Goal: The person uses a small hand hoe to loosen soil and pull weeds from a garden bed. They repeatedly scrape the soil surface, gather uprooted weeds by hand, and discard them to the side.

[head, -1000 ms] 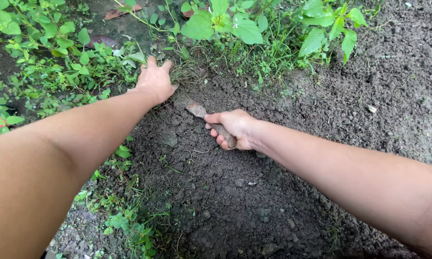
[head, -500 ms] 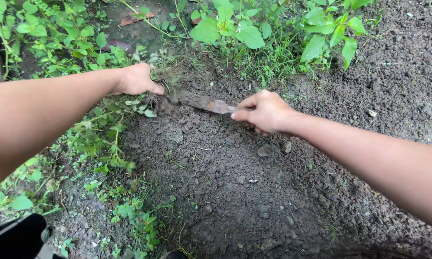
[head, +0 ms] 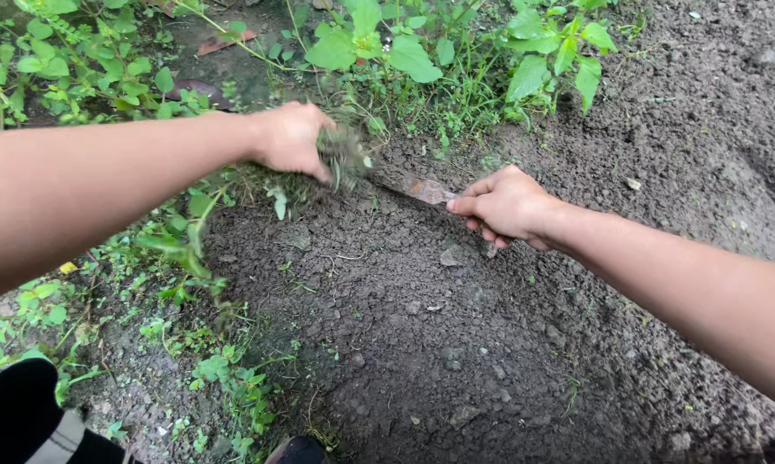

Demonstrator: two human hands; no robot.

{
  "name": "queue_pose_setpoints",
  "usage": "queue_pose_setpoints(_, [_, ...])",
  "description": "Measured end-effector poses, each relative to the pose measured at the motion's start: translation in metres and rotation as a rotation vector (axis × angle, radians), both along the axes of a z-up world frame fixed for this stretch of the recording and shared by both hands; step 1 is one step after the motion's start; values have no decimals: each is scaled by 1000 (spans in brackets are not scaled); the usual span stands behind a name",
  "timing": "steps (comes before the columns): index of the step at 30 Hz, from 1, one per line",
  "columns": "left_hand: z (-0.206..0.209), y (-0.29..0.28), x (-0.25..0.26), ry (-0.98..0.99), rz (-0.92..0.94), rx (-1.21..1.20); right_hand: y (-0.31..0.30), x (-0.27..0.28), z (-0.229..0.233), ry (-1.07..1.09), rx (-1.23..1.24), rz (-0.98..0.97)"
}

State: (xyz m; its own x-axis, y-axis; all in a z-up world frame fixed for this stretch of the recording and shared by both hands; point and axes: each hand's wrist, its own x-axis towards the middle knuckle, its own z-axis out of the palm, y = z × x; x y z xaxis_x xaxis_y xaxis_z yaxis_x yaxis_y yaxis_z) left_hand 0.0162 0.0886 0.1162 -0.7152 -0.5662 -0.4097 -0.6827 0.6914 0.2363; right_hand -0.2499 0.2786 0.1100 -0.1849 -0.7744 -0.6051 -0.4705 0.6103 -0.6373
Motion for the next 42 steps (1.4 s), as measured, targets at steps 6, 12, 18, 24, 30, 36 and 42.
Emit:
queue_pose_setpoints(6, [-32,30,-23,-16,-119,-154,5,-20,0,-197,87,-150])
queue_pose_setpoints(12, [-62,21,-72,182,-254,-273,15,-31,-8,-507,149,-391])
queue_pose_setpoints(18, [-82,1,-121,59,-327,-306,32,-41,-15,-580,170,-428])
queue_pose_setpoints(24, [-83,-36,-130,-283,-203,-469,40,-42,-16,-584,174,-421])
queue_pose_setpoints(30, [-96,-58,-122,-506,-104,-565,43,-32,-11,-519,163,-389])
queue_pose_setpoints(36, [-107,-47,-106,-336,-307,-663,40,-29,-6,-405,91,-325])
queue_pose_setpoints(42, [-98,-35,-121,-329,-127,-613,34,-24,-10,-455,125,-393])
